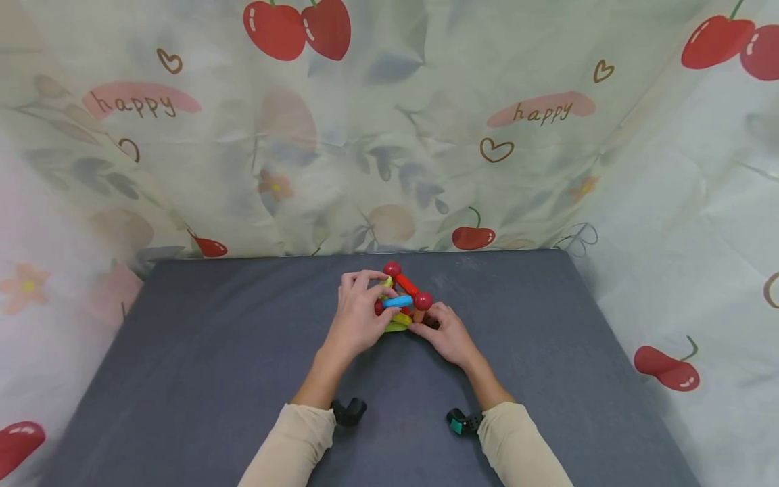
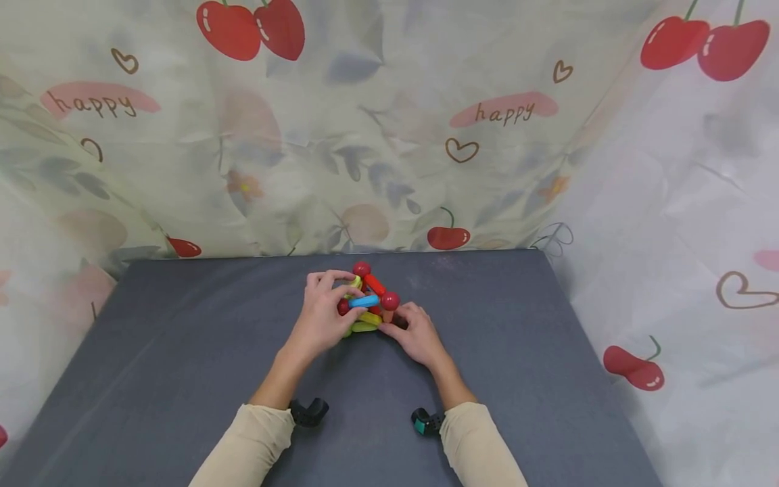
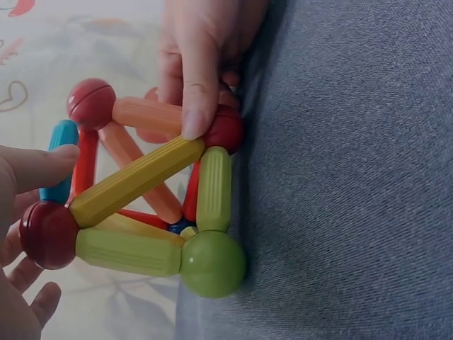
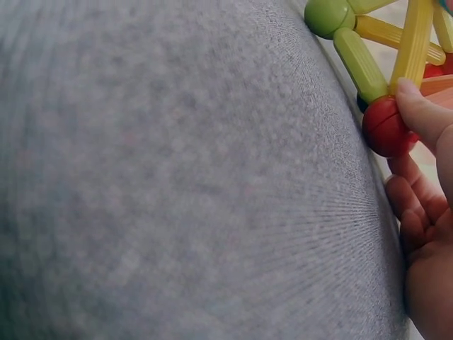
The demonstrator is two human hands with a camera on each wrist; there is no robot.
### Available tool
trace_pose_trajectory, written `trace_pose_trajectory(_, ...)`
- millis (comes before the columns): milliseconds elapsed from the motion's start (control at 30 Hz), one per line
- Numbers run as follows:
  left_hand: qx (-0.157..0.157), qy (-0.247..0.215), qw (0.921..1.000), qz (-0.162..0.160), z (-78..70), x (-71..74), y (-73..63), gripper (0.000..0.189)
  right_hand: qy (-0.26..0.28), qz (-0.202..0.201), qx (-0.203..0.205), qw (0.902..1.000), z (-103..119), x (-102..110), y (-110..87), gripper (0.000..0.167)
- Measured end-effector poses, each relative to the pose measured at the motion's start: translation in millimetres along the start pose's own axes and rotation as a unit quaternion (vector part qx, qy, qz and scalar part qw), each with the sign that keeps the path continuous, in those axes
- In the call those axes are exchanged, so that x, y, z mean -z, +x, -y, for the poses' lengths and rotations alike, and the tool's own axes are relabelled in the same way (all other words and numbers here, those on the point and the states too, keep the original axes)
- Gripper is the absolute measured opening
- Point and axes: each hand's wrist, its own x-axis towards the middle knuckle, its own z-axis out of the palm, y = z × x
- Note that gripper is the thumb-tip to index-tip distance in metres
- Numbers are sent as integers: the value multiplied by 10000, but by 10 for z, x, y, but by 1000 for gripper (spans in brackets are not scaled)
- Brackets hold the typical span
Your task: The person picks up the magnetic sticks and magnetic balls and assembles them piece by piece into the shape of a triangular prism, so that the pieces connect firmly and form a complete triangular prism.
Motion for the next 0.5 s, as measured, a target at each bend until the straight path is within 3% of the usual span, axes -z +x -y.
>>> trace_pose_trajectory(167,52,75,10000,-6,19,-26,-14,18,41,86,18,10000,13,-1,23,16)
trace_pose_trajectory(300,147,-165,9997,-70,48,2,-76,31,310,0,31,9995,70,52,-23,23)
trace_pose_trajectory(500,1068,-843,9895,-482,103,109,-254,42,806,-693,296,9939,238,170,-167,50)
